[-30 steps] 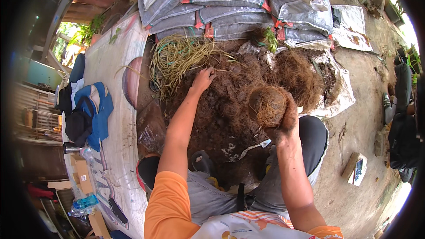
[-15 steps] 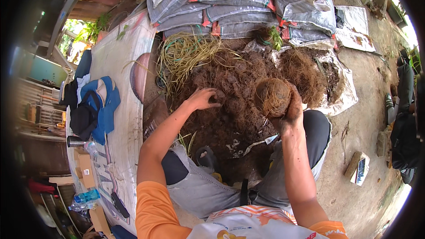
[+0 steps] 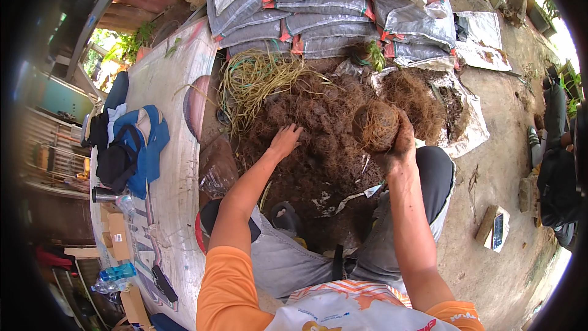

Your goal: The person packs a small plant into a plastic bag filled with soil and fibrous material. They use both hands to press and shape the soil around the plant, then lift the bag to adjust the contents.

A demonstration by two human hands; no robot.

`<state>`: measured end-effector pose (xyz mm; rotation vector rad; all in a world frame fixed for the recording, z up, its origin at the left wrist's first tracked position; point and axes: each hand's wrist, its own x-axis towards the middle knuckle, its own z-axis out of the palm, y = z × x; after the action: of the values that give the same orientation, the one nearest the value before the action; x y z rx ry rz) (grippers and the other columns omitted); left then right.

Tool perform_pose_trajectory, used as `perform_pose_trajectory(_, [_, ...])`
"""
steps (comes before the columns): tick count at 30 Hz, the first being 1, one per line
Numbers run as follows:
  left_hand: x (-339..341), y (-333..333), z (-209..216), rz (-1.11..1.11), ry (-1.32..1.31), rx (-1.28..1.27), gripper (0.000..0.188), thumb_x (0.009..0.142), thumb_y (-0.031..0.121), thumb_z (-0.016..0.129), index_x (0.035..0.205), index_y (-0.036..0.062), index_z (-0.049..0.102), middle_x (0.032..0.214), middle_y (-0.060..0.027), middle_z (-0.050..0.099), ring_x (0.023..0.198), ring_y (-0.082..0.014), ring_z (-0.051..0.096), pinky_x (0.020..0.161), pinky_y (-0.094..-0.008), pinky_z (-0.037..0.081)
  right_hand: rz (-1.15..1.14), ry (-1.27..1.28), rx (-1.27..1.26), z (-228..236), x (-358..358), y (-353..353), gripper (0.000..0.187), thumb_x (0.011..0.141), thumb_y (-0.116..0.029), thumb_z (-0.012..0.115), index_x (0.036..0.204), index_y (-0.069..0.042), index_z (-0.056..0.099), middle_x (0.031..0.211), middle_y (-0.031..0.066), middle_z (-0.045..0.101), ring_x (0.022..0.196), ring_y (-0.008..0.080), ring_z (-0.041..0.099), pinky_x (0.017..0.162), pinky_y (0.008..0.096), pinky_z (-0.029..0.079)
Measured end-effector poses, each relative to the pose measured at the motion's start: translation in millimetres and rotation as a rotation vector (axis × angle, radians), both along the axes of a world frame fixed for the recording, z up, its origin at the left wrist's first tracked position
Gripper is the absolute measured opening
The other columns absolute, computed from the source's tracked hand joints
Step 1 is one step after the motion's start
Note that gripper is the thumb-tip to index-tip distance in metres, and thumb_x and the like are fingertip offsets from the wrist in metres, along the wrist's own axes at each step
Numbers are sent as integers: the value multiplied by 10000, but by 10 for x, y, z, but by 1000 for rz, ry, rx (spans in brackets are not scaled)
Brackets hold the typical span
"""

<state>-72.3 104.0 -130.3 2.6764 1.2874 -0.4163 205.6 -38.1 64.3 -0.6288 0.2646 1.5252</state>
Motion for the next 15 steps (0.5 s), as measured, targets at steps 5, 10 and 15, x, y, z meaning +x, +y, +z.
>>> perform_pose_trajectory(5, [4, 129, 0, 86, -72, 12, 537, 874, 235, 651, 1307, -7, 443, 1261, -197, 507, 1188, -341, 485, 1043, -466, 380, -35, -33, -6, 11, 55, -26, 367, 922, -382, 468, 1143, -121, 600, 1120, 74, 637, 1019, 279, 615, 944, 517, 466])
perform_pose_trajectory(10, [198, 154, 643, 333, -316, -121, 537, 871, 309, 654, 1255, -32, 500, 1174, -222, 573, 1045, -365, 580, 935, -467, 468, -46, -52, -13, 6, 43, -23, 348, 912, -363, 490, 1131, -115, 594, 1096, 77, 636, 1001, 265, 615, 910, 493, 480])
perform_pose_trajectory(15, [416, -36, 1222, 516, -549, -92, 804, 846, 544, 603, 1306, -93, 433, 1242, -284, 528, 1139, -356, 548, 978, -428, 444, -37, -127, 28, -176, -60, 78, 293, 894, -312, 534, 1099, -107, 584, 1045, 80, 632, 943, 259, 619, 812, 473, 508])
